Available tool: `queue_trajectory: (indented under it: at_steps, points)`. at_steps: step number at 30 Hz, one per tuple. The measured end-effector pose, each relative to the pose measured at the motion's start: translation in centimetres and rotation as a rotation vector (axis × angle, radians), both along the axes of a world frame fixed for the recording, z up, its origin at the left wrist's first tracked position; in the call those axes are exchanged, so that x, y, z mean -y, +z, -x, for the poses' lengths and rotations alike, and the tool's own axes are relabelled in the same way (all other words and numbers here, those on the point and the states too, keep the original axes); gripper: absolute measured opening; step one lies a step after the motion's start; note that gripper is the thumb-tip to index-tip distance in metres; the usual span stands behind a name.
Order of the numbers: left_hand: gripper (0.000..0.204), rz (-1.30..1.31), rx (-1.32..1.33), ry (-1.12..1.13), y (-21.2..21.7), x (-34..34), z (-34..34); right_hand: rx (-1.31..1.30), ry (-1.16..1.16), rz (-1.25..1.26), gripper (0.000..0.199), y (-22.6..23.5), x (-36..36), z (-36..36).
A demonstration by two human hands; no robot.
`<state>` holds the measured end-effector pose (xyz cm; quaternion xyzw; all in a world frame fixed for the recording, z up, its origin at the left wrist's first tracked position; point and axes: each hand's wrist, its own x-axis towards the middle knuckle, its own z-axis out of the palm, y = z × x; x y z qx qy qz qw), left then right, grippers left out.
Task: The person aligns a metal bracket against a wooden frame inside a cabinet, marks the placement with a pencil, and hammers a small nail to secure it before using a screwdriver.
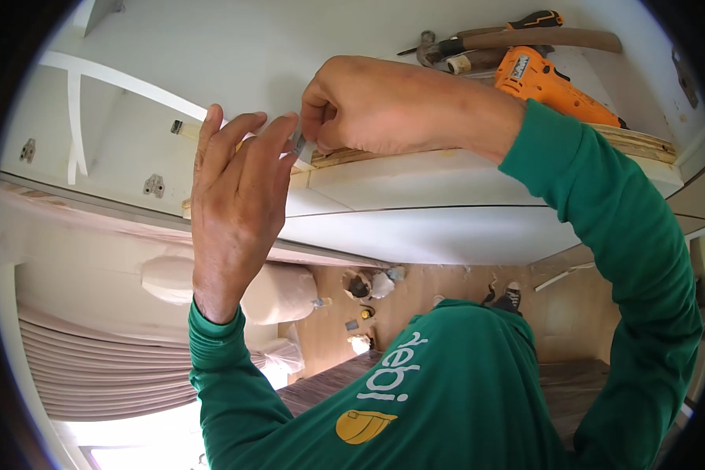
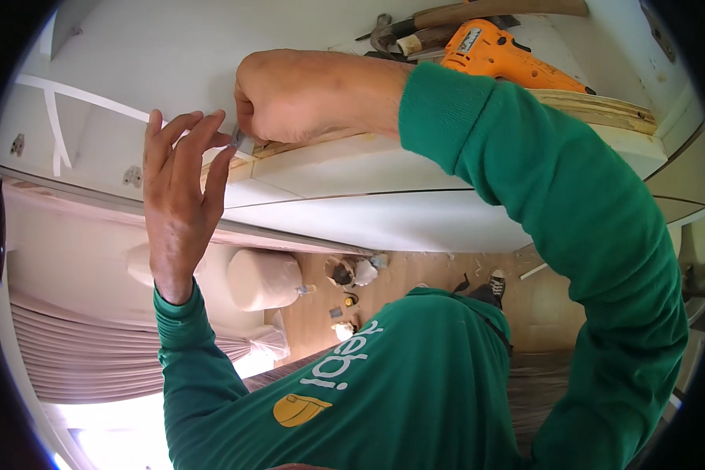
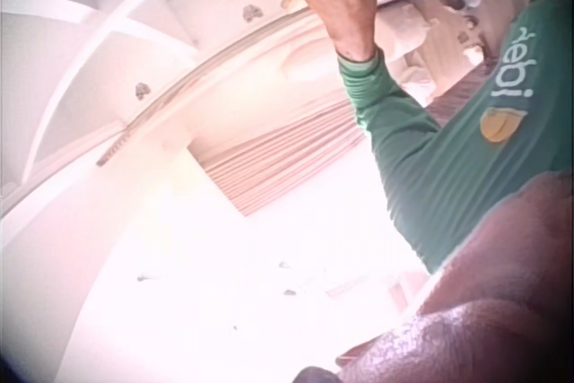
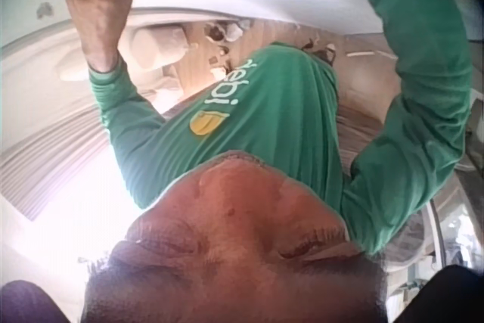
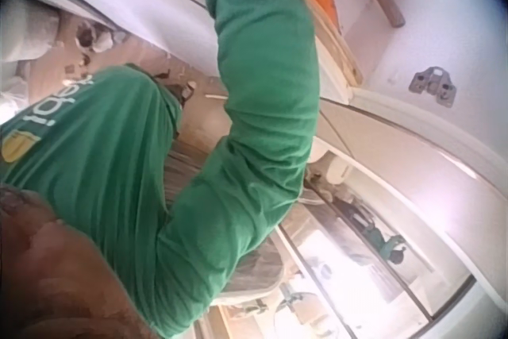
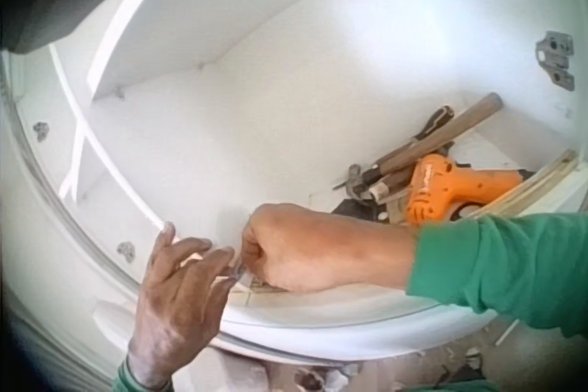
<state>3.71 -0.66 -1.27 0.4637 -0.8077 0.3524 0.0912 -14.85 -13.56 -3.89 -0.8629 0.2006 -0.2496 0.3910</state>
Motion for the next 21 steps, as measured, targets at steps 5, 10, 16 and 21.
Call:
queue_trajectory:
  at_steps: [5, 10, 16, 21]
  points:
    - [0.041, 0.02, -0.014, -0.033, 0.0, -0.1, -0.4, 0.011, -0.017, -0.003, 0.018, 0.2, -0.8, -0.5]
    - [0.046, 0.055, -0.03, -0.08, -0.5, 0.0, -0.7, 0.068, -0.124, 0.078, 0.02, -0.7, -1.4, -1.2]
    - [0.048, 0.118, -0.019, -0.082, -0.9, -0.1, -0.9, 0.017, -0.2, -0.033, 0.015, -0.6, -2.2, -2.1]
    - [0.036, 0.139, -0.032, -0.037, -1.1, -0.3, -0.2, 0.06, -0.253, -0.022, 0.015, 0.9, -3.1, -0.9]
